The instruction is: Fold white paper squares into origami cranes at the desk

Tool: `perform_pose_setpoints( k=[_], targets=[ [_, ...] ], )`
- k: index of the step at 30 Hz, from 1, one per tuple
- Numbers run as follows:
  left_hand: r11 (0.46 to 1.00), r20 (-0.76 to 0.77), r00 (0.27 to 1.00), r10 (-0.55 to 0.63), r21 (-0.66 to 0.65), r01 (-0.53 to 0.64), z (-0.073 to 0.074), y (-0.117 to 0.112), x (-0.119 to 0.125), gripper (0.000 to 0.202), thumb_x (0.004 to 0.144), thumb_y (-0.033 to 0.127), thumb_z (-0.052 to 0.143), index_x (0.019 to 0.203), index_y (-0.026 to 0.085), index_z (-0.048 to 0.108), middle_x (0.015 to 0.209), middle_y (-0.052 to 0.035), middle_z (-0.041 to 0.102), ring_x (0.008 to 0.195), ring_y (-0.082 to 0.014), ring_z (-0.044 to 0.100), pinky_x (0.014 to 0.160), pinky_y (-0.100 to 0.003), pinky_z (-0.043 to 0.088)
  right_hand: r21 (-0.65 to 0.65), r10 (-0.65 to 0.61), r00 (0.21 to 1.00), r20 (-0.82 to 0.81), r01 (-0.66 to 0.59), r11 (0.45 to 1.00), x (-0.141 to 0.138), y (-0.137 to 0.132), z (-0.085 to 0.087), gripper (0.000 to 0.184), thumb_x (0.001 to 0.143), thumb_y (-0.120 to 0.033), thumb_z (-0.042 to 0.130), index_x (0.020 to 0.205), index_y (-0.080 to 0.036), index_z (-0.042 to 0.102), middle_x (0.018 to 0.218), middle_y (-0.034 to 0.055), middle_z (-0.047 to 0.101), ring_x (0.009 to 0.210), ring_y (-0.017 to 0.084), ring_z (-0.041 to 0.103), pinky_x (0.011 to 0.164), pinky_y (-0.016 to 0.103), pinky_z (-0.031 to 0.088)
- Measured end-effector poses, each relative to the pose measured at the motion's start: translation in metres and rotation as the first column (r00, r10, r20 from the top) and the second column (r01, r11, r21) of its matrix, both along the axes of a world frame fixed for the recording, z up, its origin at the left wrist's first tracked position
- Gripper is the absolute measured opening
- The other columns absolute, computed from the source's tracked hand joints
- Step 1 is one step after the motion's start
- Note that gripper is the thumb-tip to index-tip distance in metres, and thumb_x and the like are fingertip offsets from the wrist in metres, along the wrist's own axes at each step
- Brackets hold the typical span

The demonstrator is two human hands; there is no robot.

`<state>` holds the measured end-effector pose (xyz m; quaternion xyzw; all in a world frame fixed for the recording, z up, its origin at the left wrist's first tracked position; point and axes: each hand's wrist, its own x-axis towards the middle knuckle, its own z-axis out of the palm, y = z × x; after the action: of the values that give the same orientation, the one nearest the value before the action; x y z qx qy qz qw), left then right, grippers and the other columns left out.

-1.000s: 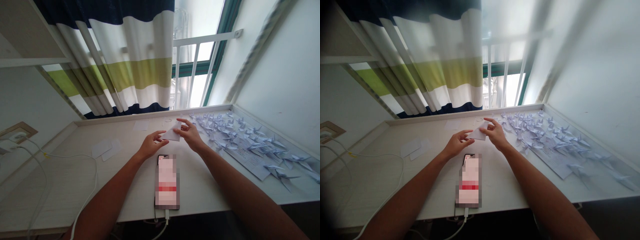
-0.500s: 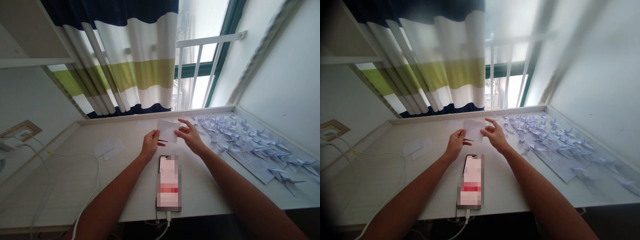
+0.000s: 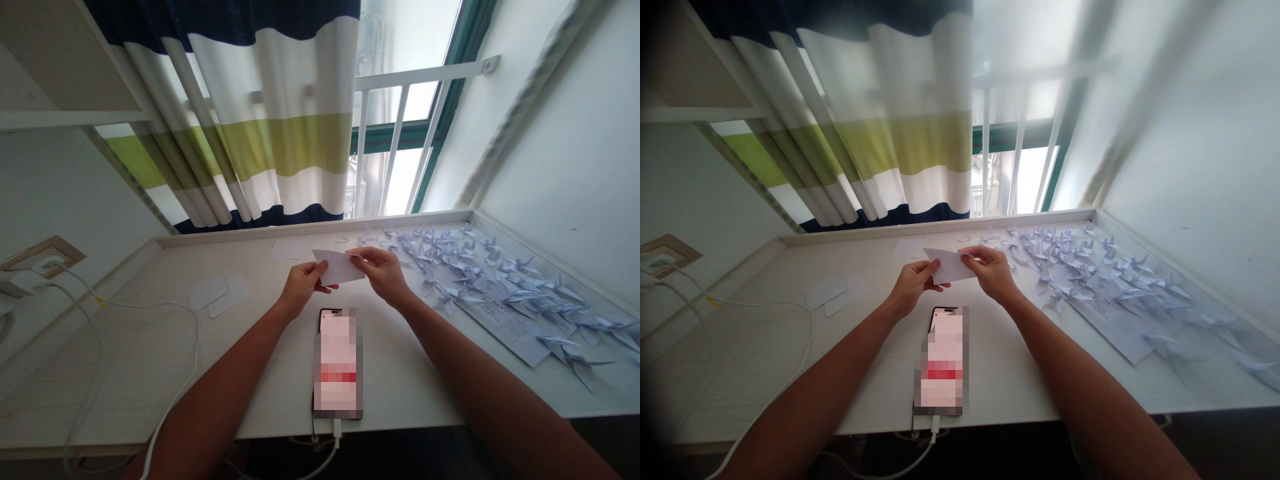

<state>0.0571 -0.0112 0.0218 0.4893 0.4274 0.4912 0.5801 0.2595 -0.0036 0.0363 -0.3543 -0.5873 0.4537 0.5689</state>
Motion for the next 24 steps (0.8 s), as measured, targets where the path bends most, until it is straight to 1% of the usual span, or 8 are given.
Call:
perform_pose_setpoints(
  k=[3,5,9,13,15,19,22,24],
  targets=[
    [0.997,0.035,0.999,-0.019,-0.069,0.022,0.001,0.003,-0.005,0.047,0.084,0.054,0.078,0.096,0.009,0.071,0.085,-0.0116,0.075,0.066,-0.0225,0.075,0.058,-0.031,0.061,0.108,0.042,0.997,0.07,-0.049,0.993,0.001,-0.005,0.004,0.011,0.085,-0.036,0.077,0.091,-0.029,0.082,0.111,0.0055,0.078,0.11,0.027,0.07,0.093,0.046,0.058],
    [0.994,0.063,0.997,-0.043,-0.095,0.049,0.002,0.004,-0.008,0.038,0.087,0.045,0.077,0.099,0.01,0.071,0.091,-0.013,0.077,0.069,-0.0227,0.076,0.062,-0.032,0.062,0.193,0.047,0.979,0.196,-0.086,0.978,0.001,-0.008,0.006,0.01,0.088,-0.032,0.074,0.093,-0.031,0.083,0.118,0.0045,0.077,0.114,0.027,0.07,0.098,0.049,0.056],
    [0.995,0.161,0.985,-0.063,-0.072,0.075,0.006,0.004,-0.008,0.02,0.085,0.026,0.074,0.098,0.01,0.072,0.095,-0.0129,0.079,0.083,-0.0234,0.077,0.078,-0.036,0.064,0.365,-0.017,0.886,0.464,-0.173,0.915,-0.002,-0.014,0.006,0.021,0.09,-0.025,0.071,0.104,-0.036,0.082,0.131,0.0022,0.072,0.121,0.028,0.066,0.108,0.053,0.051],
    [0.983,0.226,0.961,-0.161,-0.056,0.177,0.009,0.002,-0.006,0.025,0.085,0.028,0.071,0.104,0.012,0.073,0.097,-0.0135,0.079,0.089,-0.0262,0.077,0.086,-0.043,0.063,0.469,-0.108,0.844,0.526,-0.181,0.864,-0.006,-0.014,0.0,0.025,0.092,-0.028,0.071,0.114,-0.038,0.079,0.139,0.0026,0.067,0.132,0.029,0.059,0.11,0.057,0.048],
    [0.982,0.247,0.956,-0.161,-0.06,0.181,0.009,0.002,-0.007,0.029,0.086,0.033,0.069,0.105,0.011,0.073,0.097,-0.0143,0.079,0.091,-0.0281,0.077,0.085,-0.045,0.063,0.486,-0.126,0.835,0.536,-0.183,0.854,-0.006,-0.012,-0.003,0.027,0.094,-0.028,0.07,0.117,-0.039,0.078,0.141,0.0027,0.066,0.135,0.03,0.057,0.111,0.058,0.048],
    [0.988,0.205,0.968,-0.142,-0.034,0.152,0.009,0.002,-0.008,0.05,0.09,0.057,0.065,0.106,0.01,0.073,0.095,-0.0154,0.079,0.092,-0.0285,0.076,0.085,-0.045,0.063,0.459,-0.112,0.82,0.562,-0.196,0.867,-0.004,-0.01,-0.004,0.028,0.095,-0.027,0.069,0.118,-0.041,0.076,0.143,0.001,0.064,0.136,0.031,0.055,0.112,0.061,0.046],
    [0.99,0.091,0.986,-0.138,0.035,0.135,0.008,0.0,-0.007,0.051,0.081,0.053,0.079,0.106,0.009,0.074,0.097,-0.0137,0.079,0.089,-0.025,0.075,0.085,-0.041,0.062,0.425,-0.084,0.82,0.566,-0.203,0.882,-0.004,-0.012,-0.001,0.03,0.093,-0.028,0.071,0.12,-0.04,0.075,0.143,0.0016,0.065,0.137,0.031,0.055,0.113,0.061,0.044],
    [0.99,0.06,0.99,-0.124,0.067,0.12,0.008,-0.001,-0.006,0.05,0.078,0.049,0.084,0.107,0.009,0.075,0.097,-0.013,0.079,0.088,-0.0243,0.075,0.083,-0.04,0.062,0.359,-0.028,0.844,0.535,-0.197,0.912,-0.004,-0.014,0.003,0.025,0.092,-0.031,0.072,0.116,-0.036,0.077,0.14,0.0037,0.066,0.133,0.031,0.058,0.11,0.058,0.048]
  ],
)
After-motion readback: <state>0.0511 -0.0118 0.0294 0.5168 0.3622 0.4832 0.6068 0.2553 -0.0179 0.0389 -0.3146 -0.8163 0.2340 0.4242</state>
